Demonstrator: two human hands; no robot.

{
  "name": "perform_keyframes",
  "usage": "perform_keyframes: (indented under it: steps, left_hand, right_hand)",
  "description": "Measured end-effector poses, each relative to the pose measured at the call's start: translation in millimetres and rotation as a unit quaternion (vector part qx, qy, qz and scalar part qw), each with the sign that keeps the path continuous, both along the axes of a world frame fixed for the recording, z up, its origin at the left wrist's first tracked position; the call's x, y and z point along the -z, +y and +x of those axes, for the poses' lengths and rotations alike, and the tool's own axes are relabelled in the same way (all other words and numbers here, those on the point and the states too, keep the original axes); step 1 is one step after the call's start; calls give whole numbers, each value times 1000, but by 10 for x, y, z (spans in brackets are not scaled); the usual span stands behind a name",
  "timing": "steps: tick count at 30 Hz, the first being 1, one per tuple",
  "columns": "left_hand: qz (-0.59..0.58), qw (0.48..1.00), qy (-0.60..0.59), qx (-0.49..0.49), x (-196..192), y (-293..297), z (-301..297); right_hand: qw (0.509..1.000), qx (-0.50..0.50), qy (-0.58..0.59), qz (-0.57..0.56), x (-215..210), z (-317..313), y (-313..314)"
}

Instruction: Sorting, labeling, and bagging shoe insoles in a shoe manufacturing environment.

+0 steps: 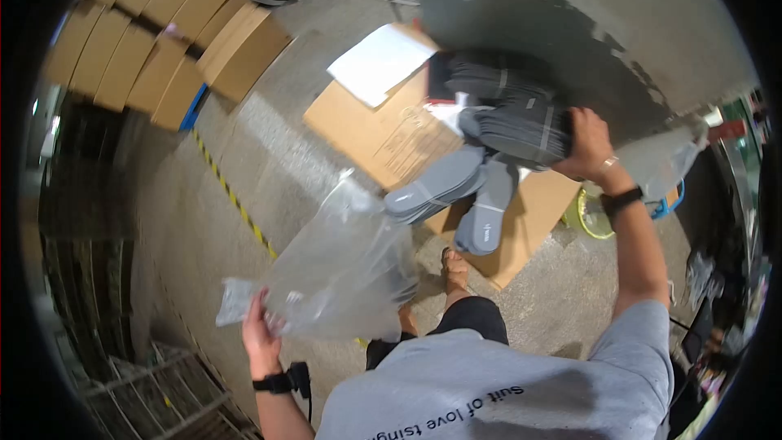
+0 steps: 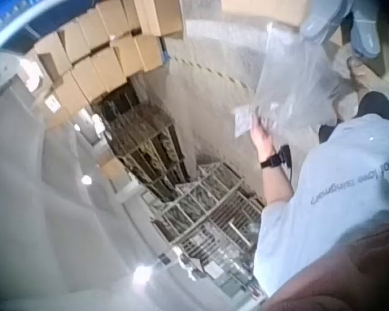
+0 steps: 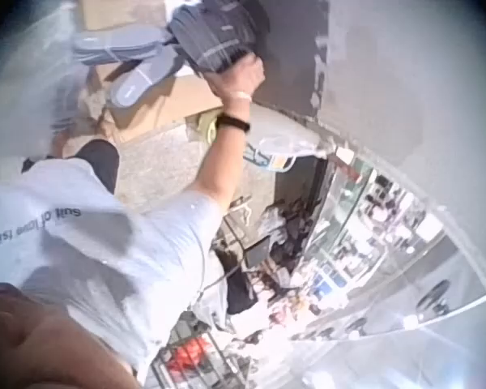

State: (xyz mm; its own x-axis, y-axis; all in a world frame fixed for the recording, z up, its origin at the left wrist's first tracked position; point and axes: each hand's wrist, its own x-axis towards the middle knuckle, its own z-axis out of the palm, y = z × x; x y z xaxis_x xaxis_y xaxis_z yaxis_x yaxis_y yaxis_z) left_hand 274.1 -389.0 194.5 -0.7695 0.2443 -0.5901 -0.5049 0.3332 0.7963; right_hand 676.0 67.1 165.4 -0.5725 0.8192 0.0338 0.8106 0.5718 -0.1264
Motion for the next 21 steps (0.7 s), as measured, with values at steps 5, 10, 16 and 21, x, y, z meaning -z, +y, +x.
perform_keyframes:
  steps: [5, 10, 16, 21]
  left_hand:
    - [38, 993, 8, 110, -103, 234, 183]
    - [137, 972, -26, 190, -347, -24, 105]
    - [288, 889, -209, 288, -565, -244, -15]
    - [310, 898, -108, 293, -708, -281, -333]
  right_hand:
    - [981, -150, 116, -29, -650, -467, -707]
    - [927, -345, 32, -144, -775, -1797, -1639]
    - [820, -413, -172, -357, -88, -3254, -2508]
    - [862, -488, 126, -60, 706, -3546, -3166]
